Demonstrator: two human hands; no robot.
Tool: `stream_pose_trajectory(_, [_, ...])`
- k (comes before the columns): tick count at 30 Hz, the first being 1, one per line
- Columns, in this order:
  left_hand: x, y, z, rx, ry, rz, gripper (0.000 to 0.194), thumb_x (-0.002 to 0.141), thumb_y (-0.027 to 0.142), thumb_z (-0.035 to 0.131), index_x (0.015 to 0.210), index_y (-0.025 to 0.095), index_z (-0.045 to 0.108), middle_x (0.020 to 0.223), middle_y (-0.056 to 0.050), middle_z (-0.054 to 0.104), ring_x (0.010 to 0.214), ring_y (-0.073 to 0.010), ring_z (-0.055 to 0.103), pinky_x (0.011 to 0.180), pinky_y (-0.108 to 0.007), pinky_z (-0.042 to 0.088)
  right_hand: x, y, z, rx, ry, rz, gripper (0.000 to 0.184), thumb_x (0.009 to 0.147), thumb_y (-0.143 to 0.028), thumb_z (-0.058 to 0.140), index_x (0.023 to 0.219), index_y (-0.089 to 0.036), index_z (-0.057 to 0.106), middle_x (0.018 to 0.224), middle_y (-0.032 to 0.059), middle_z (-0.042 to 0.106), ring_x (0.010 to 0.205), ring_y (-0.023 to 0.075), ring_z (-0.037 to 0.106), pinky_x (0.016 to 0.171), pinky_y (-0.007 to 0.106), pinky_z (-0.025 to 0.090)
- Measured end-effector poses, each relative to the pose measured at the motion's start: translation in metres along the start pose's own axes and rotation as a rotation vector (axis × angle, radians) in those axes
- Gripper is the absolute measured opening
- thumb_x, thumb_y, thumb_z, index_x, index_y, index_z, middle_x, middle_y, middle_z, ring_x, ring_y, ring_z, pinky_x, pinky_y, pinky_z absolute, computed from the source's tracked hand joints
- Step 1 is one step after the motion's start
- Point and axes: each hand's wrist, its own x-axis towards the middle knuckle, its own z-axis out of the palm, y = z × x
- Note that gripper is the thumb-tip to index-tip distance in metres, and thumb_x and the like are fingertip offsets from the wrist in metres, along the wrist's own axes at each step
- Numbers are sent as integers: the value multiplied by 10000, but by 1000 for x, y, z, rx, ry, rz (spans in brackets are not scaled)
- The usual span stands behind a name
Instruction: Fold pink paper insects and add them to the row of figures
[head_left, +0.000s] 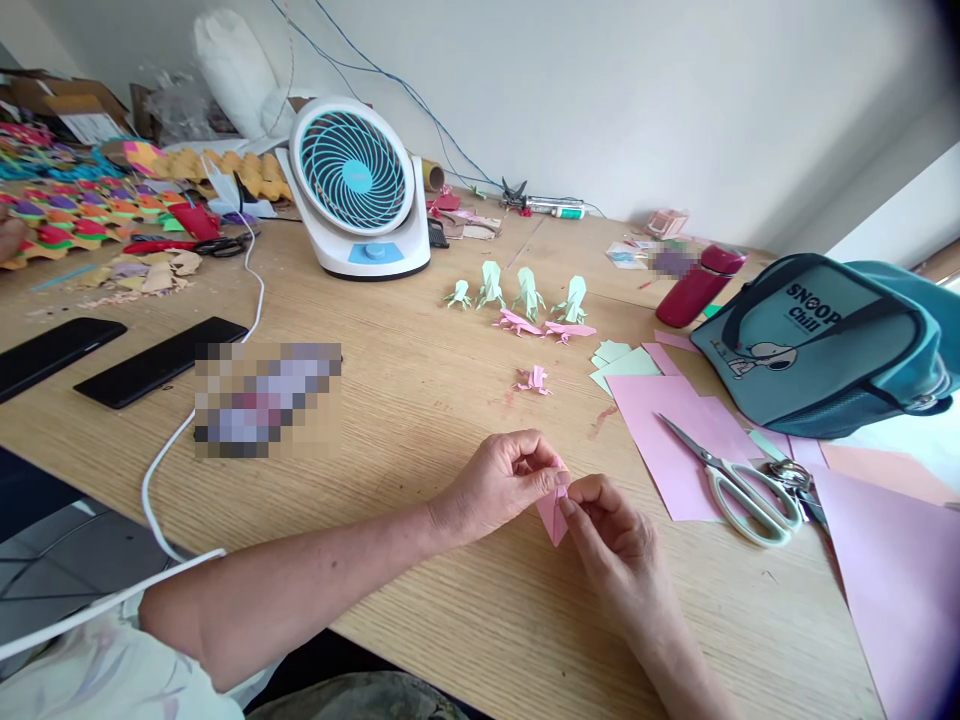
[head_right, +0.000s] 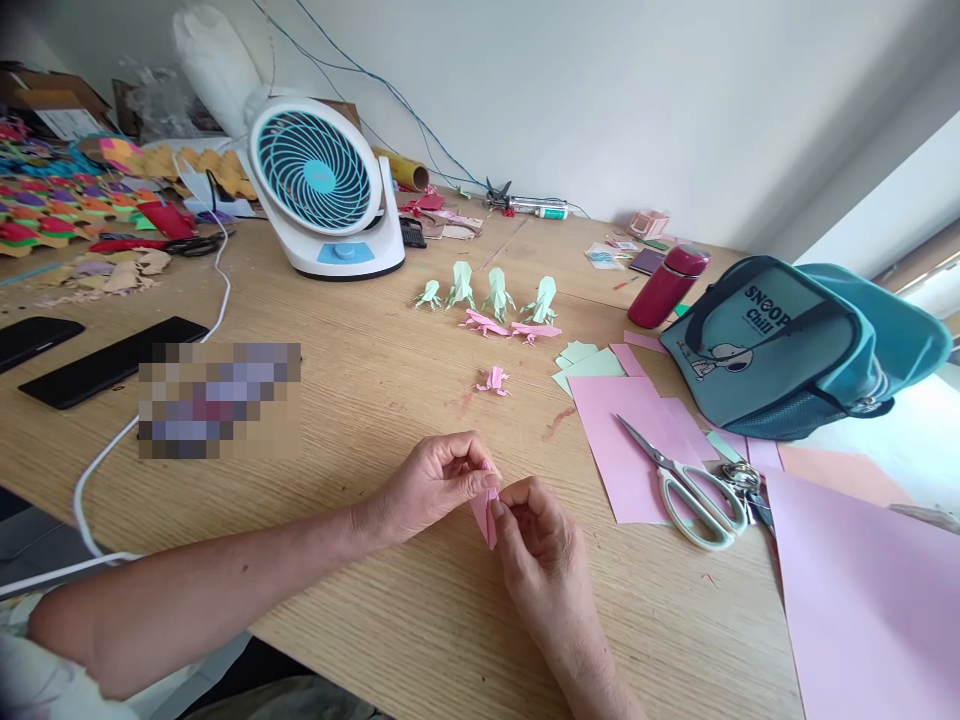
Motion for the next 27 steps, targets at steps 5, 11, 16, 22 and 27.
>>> stream_pose_trajectory(5, [-1, 4, -2, 53, -3, 41, 305, 811, 378, 717, 717, 142, 549, 677, 7, 600, 635, -94, 537, 628, -220, 432, -1, -3, 1, 3, -25, -6, 225, 944, -373, 545, 791, -216, 593, 655, -14, 557, 593, 135, 494, 553, 257, 392])
stream_pose_trajectory(11, [0, 7, -3, -11, -32, -15, 302, 792, 394, 731, 749, 137, 578, 699, 6, 600, 650, -93, 535, 618, -215, 420, -1, -4, 0, 40, -40, -4, 224, 943, -365, 551, 777, -221, 591, 654, -17, 561, 604, 136, 493, 572, 255, 391])
stream_pose_trajectory(16, [1, 10, -6, -22, -13, -46, 312, 746, 390, 776, 771, 121, 620, 727, -5, 618, 659, -91, 529, 619, -220, 407, -1, -3, -1, 68, -55, 4, 206, 933, -363, 575, 788, -220, 606, 656, -15, 575, 611, 135, 504, 580, 254, 400])
stream_pose_trajectory(22, [2, 9, -8, -13, -6, -56, 361, 706, 405, 805, 722, 124, 579, 664, 12, 575, 616, -90, 492, 575, -223, 379, -2, -2, -1, 36, -76, 10, 212, 943, -370, 549, 796, -225, 596, 655, -19, 556, 602, 136, 482, 570, 257, 386])
stream_pose_trajectory(27, [2, 7, -8, 30, -2, -60, 393, 744, 467, 761, 728, 133, 554, 681, 4, 570, 623, -95, 493, 577, -225, 376, -5, -3, -2, -106, -70, 3, 227, 954, -357, 520, 773, -222, 544, 652, -18, 529, 605, 135, 472, 557, 262, 356])
